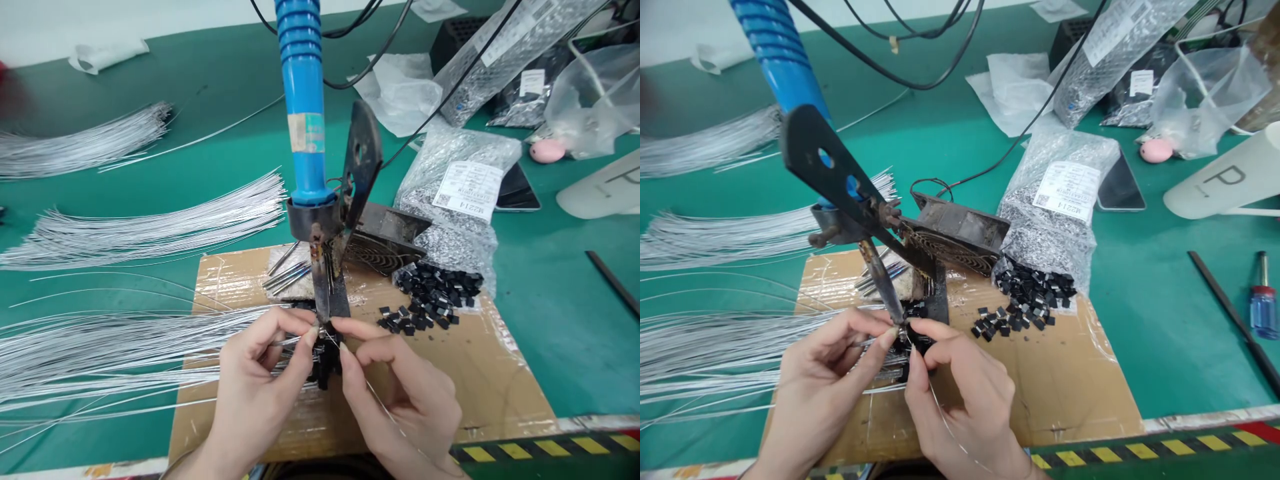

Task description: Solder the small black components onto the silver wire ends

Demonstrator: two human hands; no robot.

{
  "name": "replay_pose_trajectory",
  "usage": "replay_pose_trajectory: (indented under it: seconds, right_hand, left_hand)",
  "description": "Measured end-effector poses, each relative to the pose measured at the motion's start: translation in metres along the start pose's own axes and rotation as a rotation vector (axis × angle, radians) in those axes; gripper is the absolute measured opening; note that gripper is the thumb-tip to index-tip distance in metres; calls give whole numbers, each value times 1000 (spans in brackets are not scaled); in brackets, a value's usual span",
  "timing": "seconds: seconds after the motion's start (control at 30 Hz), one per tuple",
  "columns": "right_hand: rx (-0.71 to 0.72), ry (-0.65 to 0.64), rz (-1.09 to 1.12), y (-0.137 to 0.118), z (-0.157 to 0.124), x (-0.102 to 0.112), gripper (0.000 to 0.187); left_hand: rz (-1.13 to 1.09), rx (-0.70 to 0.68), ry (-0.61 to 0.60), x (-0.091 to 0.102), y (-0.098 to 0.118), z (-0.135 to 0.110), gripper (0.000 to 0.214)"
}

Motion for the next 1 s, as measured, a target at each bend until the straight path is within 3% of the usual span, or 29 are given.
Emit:
replay_pose_trajectory:
  seconds: [1.0]
  right_hand:
    - [63, -11, -49, -4, 2, 2, 17]
  left_hand:
    - [53, -67, -28, 0, -1, 0, 12]
Point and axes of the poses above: each hand's wrist, its own z-axis towards the middle knuckle, its own x-axis out of the back of the hand, y = z × x, the point moved 4 cm from there along z, towards the middle knuckle, and after that the axes turned 13 degrees about -x, right-handed, at the moved point
